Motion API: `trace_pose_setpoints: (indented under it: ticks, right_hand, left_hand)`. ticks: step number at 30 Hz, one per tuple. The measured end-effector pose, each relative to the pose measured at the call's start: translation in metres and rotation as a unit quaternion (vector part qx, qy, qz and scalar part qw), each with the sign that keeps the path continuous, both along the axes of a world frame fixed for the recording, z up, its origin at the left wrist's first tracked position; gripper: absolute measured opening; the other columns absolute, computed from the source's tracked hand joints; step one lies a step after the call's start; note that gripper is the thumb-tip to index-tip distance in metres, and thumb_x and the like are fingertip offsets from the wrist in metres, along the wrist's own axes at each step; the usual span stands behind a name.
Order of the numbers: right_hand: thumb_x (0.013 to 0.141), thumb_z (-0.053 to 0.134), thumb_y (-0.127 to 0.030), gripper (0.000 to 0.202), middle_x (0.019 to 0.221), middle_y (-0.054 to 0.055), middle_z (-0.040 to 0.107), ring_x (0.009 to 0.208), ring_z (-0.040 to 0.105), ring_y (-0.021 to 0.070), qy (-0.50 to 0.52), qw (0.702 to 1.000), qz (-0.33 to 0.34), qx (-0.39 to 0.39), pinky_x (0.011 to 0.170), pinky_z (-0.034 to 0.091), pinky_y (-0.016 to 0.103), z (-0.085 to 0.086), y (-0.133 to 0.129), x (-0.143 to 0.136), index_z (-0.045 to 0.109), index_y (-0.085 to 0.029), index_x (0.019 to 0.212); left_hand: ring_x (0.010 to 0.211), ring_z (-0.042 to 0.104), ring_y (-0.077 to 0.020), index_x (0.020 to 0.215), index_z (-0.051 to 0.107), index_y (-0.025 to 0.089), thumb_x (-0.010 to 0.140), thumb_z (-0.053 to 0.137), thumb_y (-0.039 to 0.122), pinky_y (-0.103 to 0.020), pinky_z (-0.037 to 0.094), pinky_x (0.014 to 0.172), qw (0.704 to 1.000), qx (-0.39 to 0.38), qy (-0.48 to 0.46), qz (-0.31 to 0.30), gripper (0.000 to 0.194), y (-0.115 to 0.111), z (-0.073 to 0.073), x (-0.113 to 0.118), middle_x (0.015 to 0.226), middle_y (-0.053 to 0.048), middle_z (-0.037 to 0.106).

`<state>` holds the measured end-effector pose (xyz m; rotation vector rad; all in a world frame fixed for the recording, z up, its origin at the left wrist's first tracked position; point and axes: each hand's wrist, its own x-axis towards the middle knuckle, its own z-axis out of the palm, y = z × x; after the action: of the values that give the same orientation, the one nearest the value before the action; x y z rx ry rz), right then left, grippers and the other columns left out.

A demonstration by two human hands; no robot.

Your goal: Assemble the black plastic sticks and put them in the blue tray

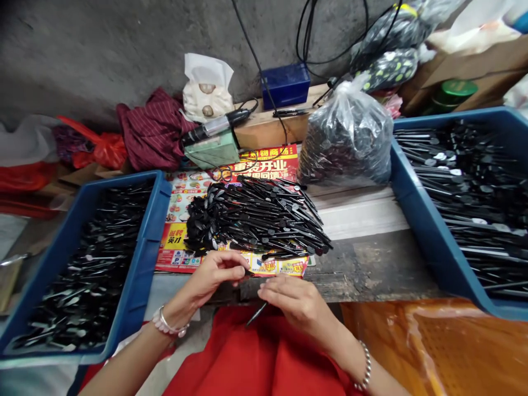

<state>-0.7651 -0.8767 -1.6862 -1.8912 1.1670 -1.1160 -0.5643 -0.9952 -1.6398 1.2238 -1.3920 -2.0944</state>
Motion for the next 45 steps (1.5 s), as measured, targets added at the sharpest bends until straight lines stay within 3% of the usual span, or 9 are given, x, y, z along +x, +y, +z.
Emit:
trace_pose_setpoints:
  ticks: [2, 5, 12, 22, 27, 31, 35, 40, 45]
  right_hand:
    - [0.094, 0.047, -0.008, 0.046, 0.122, 0.005, 0.067, 0.113, 0.062, 0.0181, 0.060, 0.995, 0.039, -0.073, 0.104, 0.047, 0.041, -0.001, 0.000, -0.004, 0.053, -0.028, 0.135]
    - [0.095, 0.047, -0.007, 0.052, 0.127, 0.005, 0.064, 0.120, 0.058, 0.0191, 0.108, 0.987, 0.056, -0.101, 0.107, 0.045, 0.043, -0.002, -0.003, -0.010, 0.043, -0.027, 0.143]
    - [0.096, 0.045, -0.007, 0.039, 0.123, 0.008, 0.066, 0.121, 0.057, 0.0179, 0.166, 0.967, 0.035, -0.189, 0.109, 0.044, 0.040, -0.011, -0.008, -0.015, 0.054, -0.014, 0.133]
    - [0.094, 0.048, -0.004, 0.044, 0.119, 0.009, 0.068, 0.115, 0.060, 0.0164, 0.148, 0.973, 0.026, -0.177, 0.105, 0.048, 0.036, -0.017, -0.012, -0.013, 0.049, -0.014, 0.137]
    - [0.094, 0.045, -0.005, 0.041, 0.109, 0.007, 0.071, 0.098, 0.068, 0.0144, 0.085, 0.992, -0.051, -0.082, 0.084, 0.056, 0.026, -0.021, -0.011, -0.013, 0.058, -0.021, 0.129]
    - [0.091, 0.058, -0.026, 0.021, 0.098, 0.007, 0.074, 0.086, 0.069, 0.0181, 0.000, 0.985, -0.136, 0.104, 0.077, 0.056, 0.028, -0.016, -0.012, -0.014, 0.072, -0.020, 0.106]
    - [0.088, 0.059, -0.044, 0.034, 0.075, 0.005, 0.071, 0.063, 0.064, 0.0154, -0.149, 0.922, -0.162, 0.318, 0.061, 0.054, 0.026, -0.011, -0.015, -0.014, 0.072, -0.016, 0.102]
    - [0.074, 0.071, -0.057, 0.052, 0.066, 0.002, 0.066, 0.051, 0.056, 0.0103, -0.298, 0.854, -0.143, 0.401, 0.052, 0.048, 0.023, -0.007, -0.023, -0.008, 0.067, -0.013, 0.101]
    - [0.071, 0.079, -0.045, 0.040, 0.082, 0.005, 0.070, 0.059, 0.059, 0.0078, -0.442, 0.769, -0.099, 0.450, 0.058, 0.051, 0.020, 0.003, -0.030, 0.008, 0.069, -0.014, 0.095]
  left_hand:
    - [0.051, 0.052, -0.0079, 0.075, 0.075, 0.013, 0.063, 0.080, 0.026, -0.018, 0.043, 0.050, 0.999, 0.034, 0.006, -0.003, 0.018, 0.004, -0.001, -0.002, 0.062, -0.001, 0.065]
    - [0.049, 0.052, -0.0072, 0.074, 0.074, 0.012, 0.062, 0.081, 0.026, -0.017, 0.043, 0.049, 0.998, 0.058, 0.000, -0.006, 0.019, 0.008, -0.004, -0.001, 0.060, -0.001, 0.064]
    - [0.048, 0.053, -0.0072, 0.074, 0.074, 0.010, 0.060, 0.082, 0.027, -0.017, 0.044, 0.048, 0.996, 0.089, -0.006, -0.003, 0.024, 0.010, -0.009, 0.000, 0.059, -0.002, 0.065]
    - [0.049, 0.057, -0.0082, 0.072, 0.075, 0.010, 0.053, 0.087, 0.022, -0.016, 0.046, 0.048, 0.987, 0.145, 0.041, 0.052, 0.026, 0.010, -0.009, -0.004, 0.059, -0.004, 0.066]
    - [0.050, 0.058, -0.0082, 0.071, 0.074, 0.011, 0.054, 0.088, 0.022, -0.015, 0.045, 0.048, 0.983, 0.146, 0.062, 0.089, 0.025, 0.007, -0.010, -0.006, 0.060, -0.002, 0.065]
    - [0.054, 0.058, -0.0080, 0.074, 0.074, 0.011, 0.057, 0.087, 0.023, -0.016, 0.046, 0.050, 0.986, 0.115, 0.065, 0.099, 0.025, 0.005, -0.008, -0.008, 0.065, -0.002, 0.066]
    - [0.055, 0.059, -0.0084, 0.080, 0.075, 0.012, 0.064, 0.084, 0.026, -0.016, 0.046, 0.051, 0.991, 0.079, 0.051, 0.097, 0.022, 0.004, -0.008, -0.009, 0.064, -0.002, 0.067]
    - [0.050, 0.056, -0.0073, 0.079, 0.075, 0.013, 0.070, 0.078, 0.028, -0.016, 0.044, 0.050, 0.996, -0.001, 0.025, 0.089, 0.018, 0.001, -0.009, -0.011, 0.065, -0.001, 0.067]
    - [0.074, 0.066, -0.0144, 0.088, 0.076, 0.017, 0.073, 0.070, 0.018, -0.021, 0.052, 0.065, 0.981, -0.174, -0.039, 0.072, 0.016, 0.004, -0.009, -0.014, 0.087, -0.004, 0.074]
